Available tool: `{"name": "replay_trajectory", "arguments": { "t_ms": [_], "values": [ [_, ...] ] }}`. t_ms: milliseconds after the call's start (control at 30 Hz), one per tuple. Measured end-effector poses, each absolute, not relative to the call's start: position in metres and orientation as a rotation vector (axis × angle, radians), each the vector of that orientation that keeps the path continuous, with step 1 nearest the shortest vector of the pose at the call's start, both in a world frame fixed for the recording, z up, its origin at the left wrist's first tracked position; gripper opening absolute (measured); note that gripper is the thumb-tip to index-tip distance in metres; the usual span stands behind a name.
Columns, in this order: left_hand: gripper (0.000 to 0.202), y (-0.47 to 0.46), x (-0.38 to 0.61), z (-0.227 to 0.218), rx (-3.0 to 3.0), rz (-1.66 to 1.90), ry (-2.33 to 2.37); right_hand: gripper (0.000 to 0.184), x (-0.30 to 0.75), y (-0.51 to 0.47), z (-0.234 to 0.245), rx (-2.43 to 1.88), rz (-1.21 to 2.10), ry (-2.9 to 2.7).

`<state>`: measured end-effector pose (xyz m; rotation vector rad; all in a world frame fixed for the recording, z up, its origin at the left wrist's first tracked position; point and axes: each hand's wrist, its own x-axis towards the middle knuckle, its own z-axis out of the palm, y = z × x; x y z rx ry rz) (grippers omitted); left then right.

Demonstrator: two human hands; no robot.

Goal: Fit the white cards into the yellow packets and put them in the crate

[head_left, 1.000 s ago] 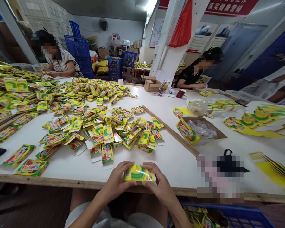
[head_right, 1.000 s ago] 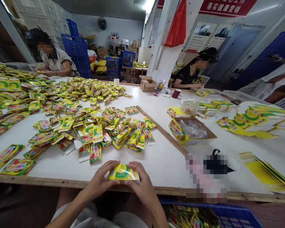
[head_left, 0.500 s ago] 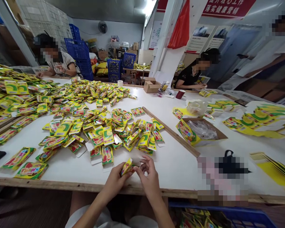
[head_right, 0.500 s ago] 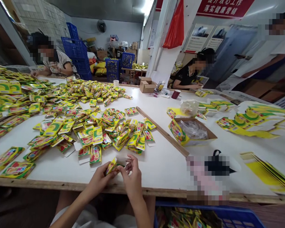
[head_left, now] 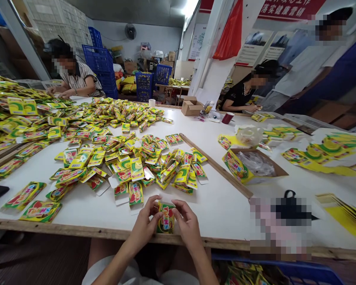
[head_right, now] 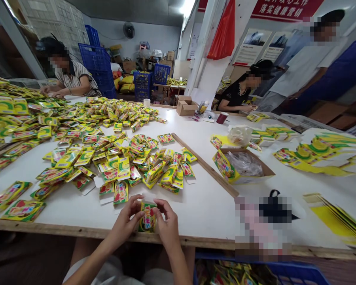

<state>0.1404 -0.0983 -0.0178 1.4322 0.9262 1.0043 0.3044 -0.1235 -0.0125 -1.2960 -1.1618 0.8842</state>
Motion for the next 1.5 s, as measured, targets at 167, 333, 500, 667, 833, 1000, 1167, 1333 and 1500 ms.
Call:
{"name": "replay_trajectory", "arguments": {
  "t_ms": [167, 333, 500, 667, 833, 1000, 1167, 1333, 1500],
  "values": [
    [0.026, -0.094, 0.145, -0.013, 1.488, 0.968, 0.913, 0.031, 0.317, -0.124, -0.008, -1.313, 0.97, -1.237],
    [0.026, -0.09, 0.15, -0.009, 1.508, 0.971, 0.898, 0.026, 0.32, -0.113, -0.008, -1.315, 0.91, -1.27],
    [0.019, -0.089, 0.15, -0.01, 1.542, 1.08, 0.962, 0.024, 0.313, -0.11, -0.012, -1.305, 0.841, -1.22],
    [0.02, -0.092, 0.153, -0.011, 1.498, 1.17, 0.921, 0.018, 0.307, -0.113, -0.012, -1.249, 0.802, -1.222],
    [0.013, -0.092, 0.152, -0.004, 1.663, 1.122, 0.971, 0.014, 0.306, -0.118, 0.001, -1.217, 0.76, -1.377],
    [0.013, -0.089, 0.154, -0.001, 1.612, 1.129, 1.026, 0.014, 0.301, -0.117, 0.002, -1.329, 0.698, -1.348],
    [0.012, -0.085, 0.16, 0.001, 1.502, 1.121, 1.109, 0.016, 0.301, -0.107, 0.001, -1.412, 0.708, -1.321],
    [0.015, -0.085, 0.158, -0.002, 1.497, 1.125, 1.081, 0.018, 0.305, -0.108, 0.004, -1.381, 0.756, -1.347],
    [0.014, -0.088, 0.151, -0.005, 1.553, 1.105, 0.976, 0.018, 0.303, -0.119, -0.006, -1.317, 0.819, -1.328]
  ]
}}
